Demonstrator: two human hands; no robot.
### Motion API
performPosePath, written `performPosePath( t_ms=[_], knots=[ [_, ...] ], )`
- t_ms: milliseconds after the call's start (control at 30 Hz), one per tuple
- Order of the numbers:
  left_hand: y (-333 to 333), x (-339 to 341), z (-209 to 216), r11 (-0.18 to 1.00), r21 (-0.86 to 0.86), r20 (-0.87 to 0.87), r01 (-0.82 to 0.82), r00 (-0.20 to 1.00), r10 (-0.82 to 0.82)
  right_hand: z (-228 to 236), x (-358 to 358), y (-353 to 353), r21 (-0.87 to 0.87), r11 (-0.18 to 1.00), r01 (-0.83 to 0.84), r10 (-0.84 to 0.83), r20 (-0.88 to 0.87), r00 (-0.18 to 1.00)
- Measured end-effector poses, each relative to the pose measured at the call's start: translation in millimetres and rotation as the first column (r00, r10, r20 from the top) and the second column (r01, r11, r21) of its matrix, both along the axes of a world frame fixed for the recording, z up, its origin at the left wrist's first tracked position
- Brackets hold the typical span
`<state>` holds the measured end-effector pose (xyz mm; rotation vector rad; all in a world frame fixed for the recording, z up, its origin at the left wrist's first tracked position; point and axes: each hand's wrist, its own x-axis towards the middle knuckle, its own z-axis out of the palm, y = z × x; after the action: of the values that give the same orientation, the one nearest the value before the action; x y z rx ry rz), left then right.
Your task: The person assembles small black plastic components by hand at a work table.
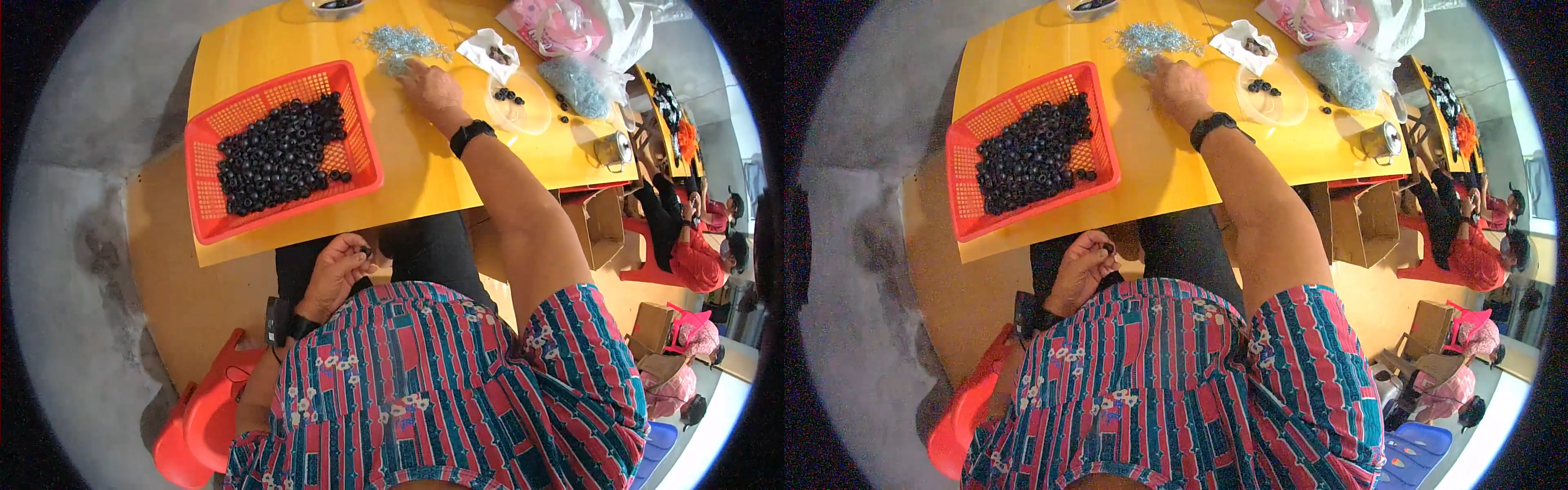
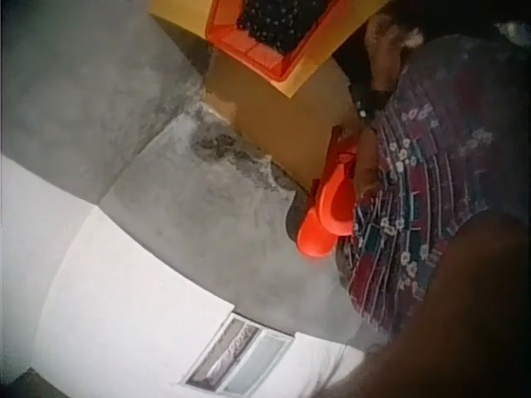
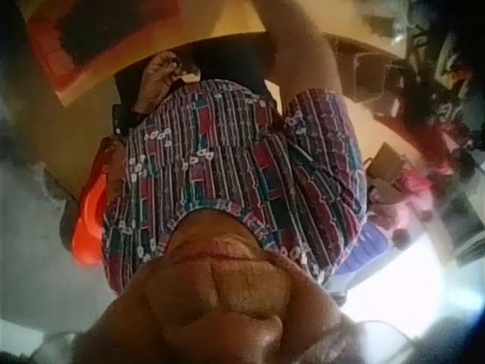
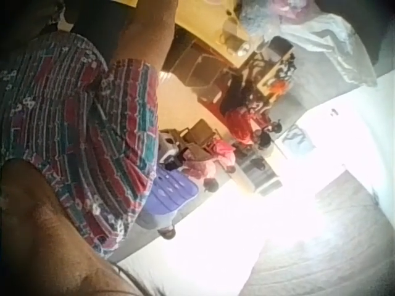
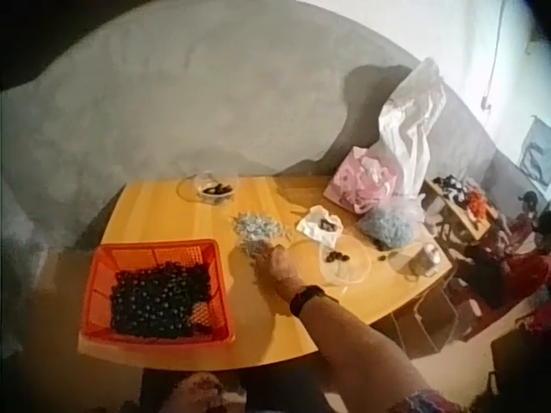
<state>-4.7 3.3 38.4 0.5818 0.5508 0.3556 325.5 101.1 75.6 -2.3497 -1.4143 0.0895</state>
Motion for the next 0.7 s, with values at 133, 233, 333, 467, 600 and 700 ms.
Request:
performPosePath(
  t_ms=[133, 233, 333, 467, 600, 700],
  knots=[
    [-1.8, 2.3, 5.6, 0.999, -0.041, -0.011, -0.025, 1.0, 0.024, -1.8, -9.9, -13.2, -0.04, 0.998, -0.045, 0.049, 0.088, 0.995],
    [-0.6, 3.2, -1.4, 0.999, -0.045, -0.024, -0.016, 1.0, 0.015, -7.8, -15.1, -24.5, -0.022, 0.999, -0.046, 0.047, 0.077, 0.996],
    [-0.6, 3.0, -9.1, 0.999, -0.029, 0.019, -0.023, 1.0, 0.023, -15.0, -20.6, -36.4, -0.054, 0.997, -0.057, 0.064, 0.148, 0.987],
    [0.2, 0.9, -13.5, 1.0, 0.003, -0.003, -0.007, 1.0, 0.007, -16.0, -36.8, -55.8, -0.032, 0.995, -0.093, 0.097, 0.143, 0.985],
    [7.1, 4.6, -19.7, 0.999, 0.045, -0.021, 0.025, 0.999, -0.025, -20.8, -43.3, -67.5, 0.023, 0.994, -0.11, 0.105, 0.144, 0.984],
    [11.8, 7.7, -15.4, 0.997, 0.065, 0.044, 0.04, 0.998, -0.043, -27.2, -44.3, -72.6, 0.02, 0.995, -0.102, 0.097, 0.165, 0.981]
  ],
)
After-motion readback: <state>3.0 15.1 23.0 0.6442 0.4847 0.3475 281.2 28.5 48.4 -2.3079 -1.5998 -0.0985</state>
